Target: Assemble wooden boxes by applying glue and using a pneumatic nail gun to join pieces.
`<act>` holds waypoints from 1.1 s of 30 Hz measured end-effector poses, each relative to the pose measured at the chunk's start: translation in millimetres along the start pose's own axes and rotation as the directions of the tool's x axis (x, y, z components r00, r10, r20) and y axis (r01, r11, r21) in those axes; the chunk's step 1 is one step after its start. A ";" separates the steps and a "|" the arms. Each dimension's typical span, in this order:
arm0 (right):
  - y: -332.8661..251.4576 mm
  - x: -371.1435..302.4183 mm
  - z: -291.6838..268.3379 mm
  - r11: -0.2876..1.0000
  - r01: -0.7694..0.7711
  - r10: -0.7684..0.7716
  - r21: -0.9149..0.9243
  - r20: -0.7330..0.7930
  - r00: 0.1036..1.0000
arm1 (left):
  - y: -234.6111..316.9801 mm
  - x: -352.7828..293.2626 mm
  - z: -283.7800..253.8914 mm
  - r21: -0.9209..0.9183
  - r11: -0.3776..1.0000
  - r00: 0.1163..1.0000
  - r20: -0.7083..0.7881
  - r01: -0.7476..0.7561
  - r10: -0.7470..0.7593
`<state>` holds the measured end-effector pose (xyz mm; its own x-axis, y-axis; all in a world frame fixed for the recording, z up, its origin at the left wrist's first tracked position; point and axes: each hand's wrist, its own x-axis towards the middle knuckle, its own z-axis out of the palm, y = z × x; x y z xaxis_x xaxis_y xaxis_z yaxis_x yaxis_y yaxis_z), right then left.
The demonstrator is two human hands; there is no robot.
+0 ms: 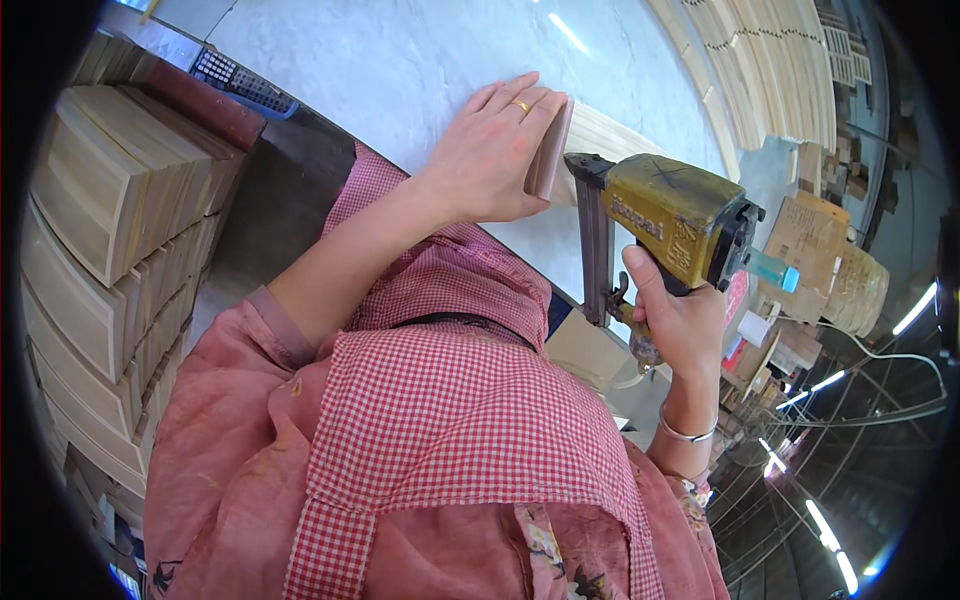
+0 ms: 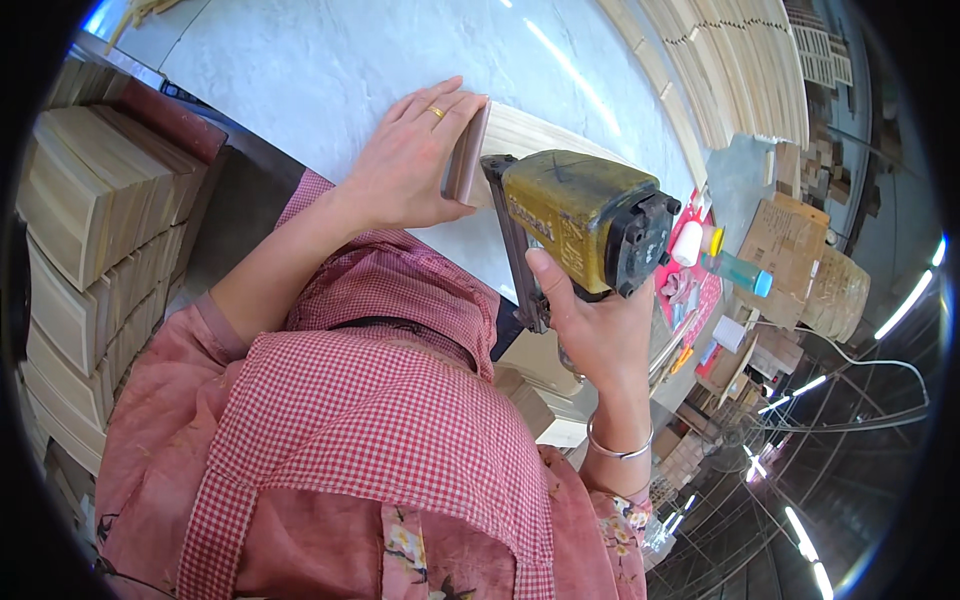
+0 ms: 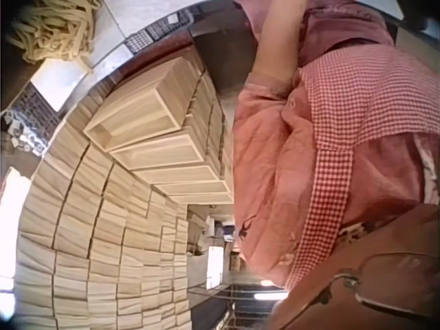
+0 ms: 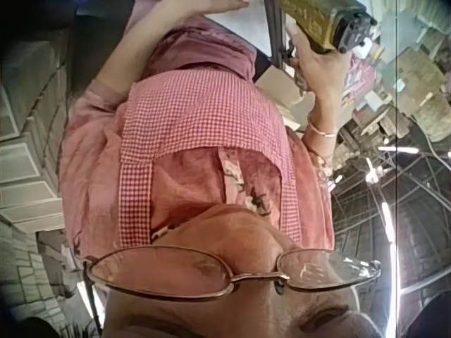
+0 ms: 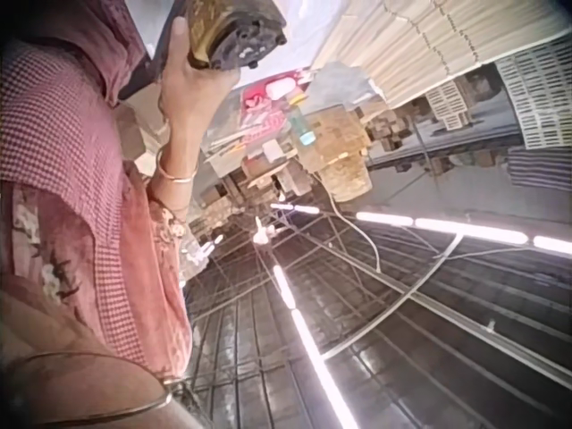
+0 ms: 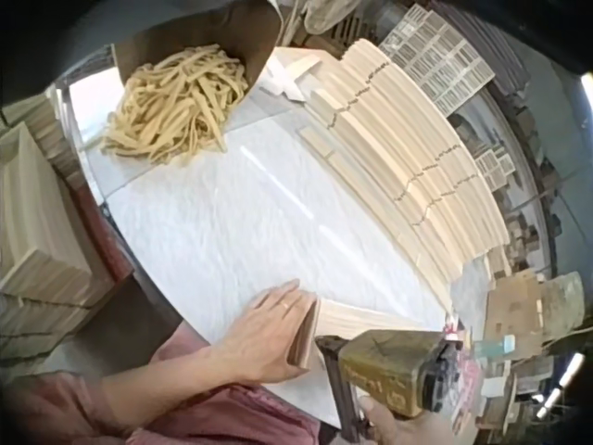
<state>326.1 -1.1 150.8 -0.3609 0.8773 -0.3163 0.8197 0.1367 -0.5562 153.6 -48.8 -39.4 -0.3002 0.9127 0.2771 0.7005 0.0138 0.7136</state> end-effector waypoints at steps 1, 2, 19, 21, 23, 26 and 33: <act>-2.0 1.0 -0.5 1.000 -0.021 0.021 -0.007 0.006 1.000 | 0.3 0.0 -0.1 0.005 1.000 1.000 0.007 0.000 0.000; -3.9 2.2 -1.1 1.000 -0.023 0.023 -0.009 0.007 1.000 | 0.2 0.2 -0.6 0.003 1.000 1.000 0.009 0.002 -0.002; 35.7 -2.6 -34.1 0.977 -0.194 0.208 0.089 -0.199 0.958 | -1.9 -3.0 -4.4 -0.070 0.997 0.999 -0.026 -0.023 0.021; 69.4 1.9 -52.9 0.986 -0.120 0.161 0.119 -0.437 0.885 | -3.3 0.5 -10.0 -0.096 0.995 0.999 -0.039 -0.028 0.025; 105.4 -1.0 -77.3 0.979 -0.160 0.202 0.128 -0.487 0.849 | 3.6 13.2 -34.9 -0.145 0.984 0.992 0.089 0.105 -0.093; 191.1 -17.5 -109.3 0.973 -0.120 0.006 -0.199 -0.495 0.869 | 21.0 31.1 -83.5 -0.191 0.812 0.774 0.479 0.552 -0.414; 386.9 -9.5 -132.6 0.770 -0.290 -0.036 -0.568 -0.494 0.869 | -1.3 66.7 -114.0 -0.002 0.639 0.433 0.737 0.769 -0.519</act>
<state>705.7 104.5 40.5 -0.1237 0.9844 0.1251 0.9888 0.1116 0.0994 58.9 -34.6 51.5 -0.0170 0.6891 -0.7244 0.2150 0.7101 0.6705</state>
